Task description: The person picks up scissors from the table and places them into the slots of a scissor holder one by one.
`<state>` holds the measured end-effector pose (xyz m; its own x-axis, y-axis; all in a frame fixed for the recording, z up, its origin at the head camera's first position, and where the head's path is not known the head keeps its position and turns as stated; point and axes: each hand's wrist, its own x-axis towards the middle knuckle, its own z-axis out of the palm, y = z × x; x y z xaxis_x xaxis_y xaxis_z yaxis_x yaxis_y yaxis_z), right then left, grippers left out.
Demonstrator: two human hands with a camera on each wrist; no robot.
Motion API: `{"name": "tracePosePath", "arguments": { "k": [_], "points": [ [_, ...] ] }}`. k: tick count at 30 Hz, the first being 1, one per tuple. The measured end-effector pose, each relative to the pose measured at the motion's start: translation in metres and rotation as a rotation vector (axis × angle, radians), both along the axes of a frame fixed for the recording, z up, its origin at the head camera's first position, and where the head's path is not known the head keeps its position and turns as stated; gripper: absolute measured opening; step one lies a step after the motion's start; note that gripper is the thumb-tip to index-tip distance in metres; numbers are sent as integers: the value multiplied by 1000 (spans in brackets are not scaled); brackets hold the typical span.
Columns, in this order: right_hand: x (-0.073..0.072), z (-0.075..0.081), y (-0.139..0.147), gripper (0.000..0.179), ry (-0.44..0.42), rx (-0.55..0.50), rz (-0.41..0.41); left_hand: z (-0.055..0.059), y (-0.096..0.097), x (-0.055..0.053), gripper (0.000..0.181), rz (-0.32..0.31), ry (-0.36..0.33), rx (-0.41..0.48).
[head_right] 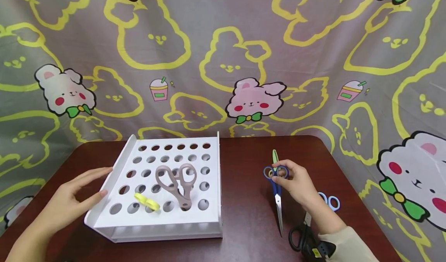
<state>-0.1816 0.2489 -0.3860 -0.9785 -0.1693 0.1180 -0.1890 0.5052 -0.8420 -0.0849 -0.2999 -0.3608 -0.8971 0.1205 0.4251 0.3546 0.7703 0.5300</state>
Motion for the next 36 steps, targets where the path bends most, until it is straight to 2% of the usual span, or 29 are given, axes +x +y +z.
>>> {"name": "tracePosePath", "arguments": {
  "k": [3, 7, 9, 11, 14, 21, 30, 36],
  "points": [
    [1, 4, -3, 35, 23, -17, 8, 2, 1, 6, 59, -2, 17, -33],
    [3, 11, -7, 34, 63, -22, 6, 3, 1, 15, 73, 32, -56, -102],
    [5, 14, -9, 34, 68, -22, -22, 3, 2, 16, 81, 44, -98, -136],
    [7, 17, -10, 34, 64, -26, -57, 2, 3, 15, 86, 40, -112, -152],
    [9, 21, -13, 34, 50, -62, -86, 0, 4, 13, 88, 28, -97, -147],
    [4, 29, -27, 32, 41, -234, 1, -4, 4, 22, 86, 26, -74, -96],
    [4, 46, -41, 28, 53, -378, 39, -8, 6, 23, 84, -18, -55, -18],
    [6, 59, -49, 26, 100, -470, 50, -8, 7, 24, 84, -28, -47, 1]
  ]
}}
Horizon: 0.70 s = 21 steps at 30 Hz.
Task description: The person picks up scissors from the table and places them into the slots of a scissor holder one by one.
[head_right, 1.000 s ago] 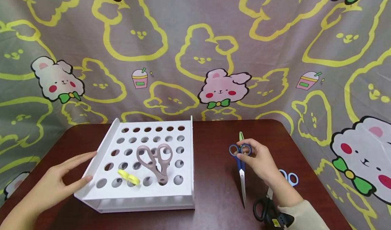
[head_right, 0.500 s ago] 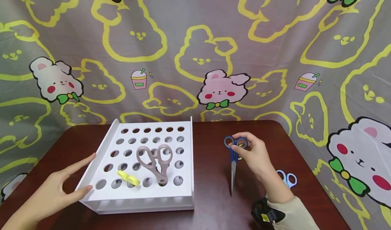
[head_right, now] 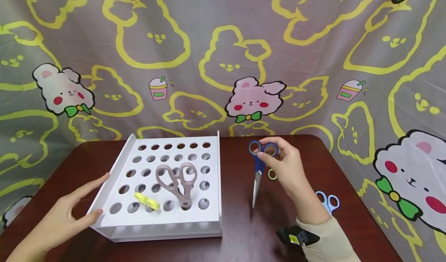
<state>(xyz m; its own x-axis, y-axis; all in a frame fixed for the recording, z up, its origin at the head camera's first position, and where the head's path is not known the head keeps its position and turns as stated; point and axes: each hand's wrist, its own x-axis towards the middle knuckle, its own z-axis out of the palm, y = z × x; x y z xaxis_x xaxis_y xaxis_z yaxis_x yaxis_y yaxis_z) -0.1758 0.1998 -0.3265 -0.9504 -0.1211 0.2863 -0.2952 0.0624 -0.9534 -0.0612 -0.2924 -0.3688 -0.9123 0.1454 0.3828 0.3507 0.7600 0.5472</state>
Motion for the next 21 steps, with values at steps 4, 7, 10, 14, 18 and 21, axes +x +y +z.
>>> {"name": "tracePosePath", "arguments": {
  "k": [4, 7, 10, 14, 18, 21],
  "points": [
    [2, 10, -5, 25, 24, -97, 8, 0, 0, 0, 84, 4, 2, -2],
    [4, 16, -9, 24, 39, -157, 19, 0, -1, 0, 84, 10, -3, -2],
    [6, 22, -12, 24, 54, -205, 19, -1, -2, 0, 84, 17, -14, -2],
    [8, 32, -16, 26, 66, -283, 9, -1, -2, -1, 84, 17, -14, -2],
    [9, 42, -22, 28, 64, -361, -11, 0, -1, -1, 86, 13, -6, -2],
    [9, 48, -27, 28, 69, -406, -9, -1, -1, -1, 87, 10, -2, -1]
  ]
}}
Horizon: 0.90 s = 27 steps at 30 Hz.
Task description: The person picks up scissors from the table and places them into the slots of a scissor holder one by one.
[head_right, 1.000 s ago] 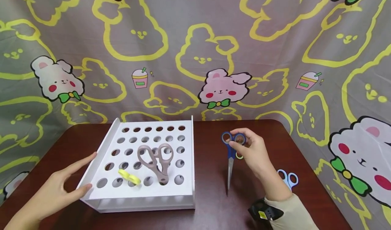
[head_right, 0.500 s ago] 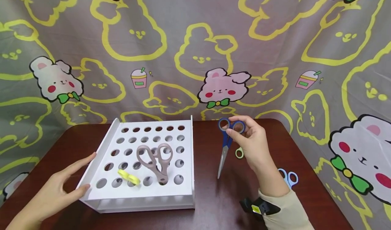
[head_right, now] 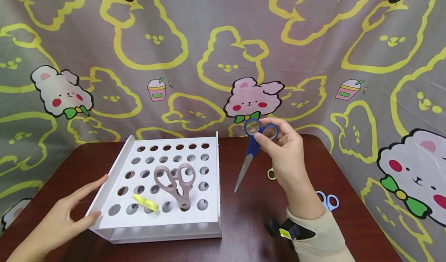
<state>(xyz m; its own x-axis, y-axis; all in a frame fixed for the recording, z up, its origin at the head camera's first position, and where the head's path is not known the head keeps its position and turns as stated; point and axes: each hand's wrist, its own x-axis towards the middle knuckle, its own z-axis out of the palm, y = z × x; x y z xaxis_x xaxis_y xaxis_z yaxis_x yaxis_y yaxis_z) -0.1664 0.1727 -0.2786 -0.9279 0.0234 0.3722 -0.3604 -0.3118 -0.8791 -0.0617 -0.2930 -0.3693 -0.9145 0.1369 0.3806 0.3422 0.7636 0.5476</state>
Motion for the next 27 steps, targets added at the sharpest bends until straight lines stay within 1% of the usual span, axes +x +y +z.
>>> {"name": "tracePosePath", "arguments": {
  "k": [4, 8, 13, 16, 20, 27],
  "points": [
    [-3, 6, -7, 28, 23, -31, 21, 0, 0, 0, 86, 0, 3, -1],
    [-6, 11, -14, 28, 35, -38, 34, -1, -1, 0, 84, 10, -14, -2],
    [-8, 16, -25, 26, 27, -52, 15, -2, -1, 0, 84, 20, -18, 1],
    [-10, 17, -31, 26, 14, -69, 9, -3, -1, 0, 85, 21, -14, 2],
    [-13, 17, -39, 26, 1, -70, 7, -4, -2, 0, 85, 27, -28, 4],
    [-16, 14, -54, 28, 28, -49, 45, -5, -3, -1, 84, 45, -51, 1]
  ]
}}
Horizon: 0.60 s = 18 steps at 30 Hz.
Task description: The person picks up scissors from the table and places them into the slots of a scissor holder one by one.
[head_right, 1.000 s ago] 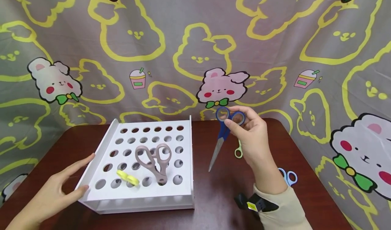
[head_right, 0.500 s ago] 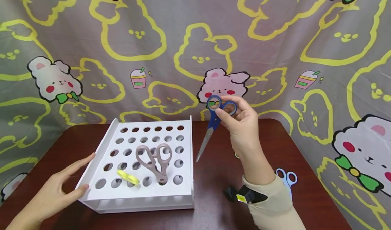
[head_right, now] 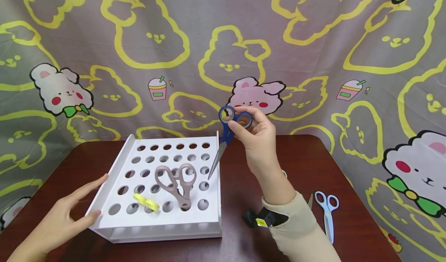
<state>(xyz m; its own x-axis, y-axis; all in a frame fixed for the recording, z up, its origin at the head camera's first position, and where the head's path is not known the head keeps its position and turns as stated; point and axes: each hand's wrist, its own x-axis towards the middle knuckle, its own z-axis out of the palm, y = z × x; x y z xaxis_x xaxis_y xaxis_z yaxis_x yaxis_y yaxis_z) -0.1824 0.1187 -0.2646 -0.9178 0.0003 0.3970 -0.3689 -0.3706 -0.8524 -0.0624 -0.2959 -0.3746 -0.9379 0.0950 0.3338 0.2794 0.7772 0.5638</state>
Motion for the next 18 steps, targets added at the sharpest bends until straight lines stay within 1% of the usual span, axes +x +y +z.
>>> {"name": "tracePosePath", "arguments": {
  "k": [3, 8, 13, 18],
  "points": [
    [-1, -2, -7, 31, 9, 9, 20, -1, -1, 0, 85, 9, -13, -5],
    [-2, -7, -17, 33, 16, 59, 37, -2, -1, 0, 86, 12, -20, -9],
    [-3, -13, -27, 28, 27, 81, 61, -1, 0, 0, 85, -2, 3, 7],
    [-5, -18, -36, 31, 14, 94, 65, 1, 2, 1, 85, -31, 31, 27]
  ]
}}
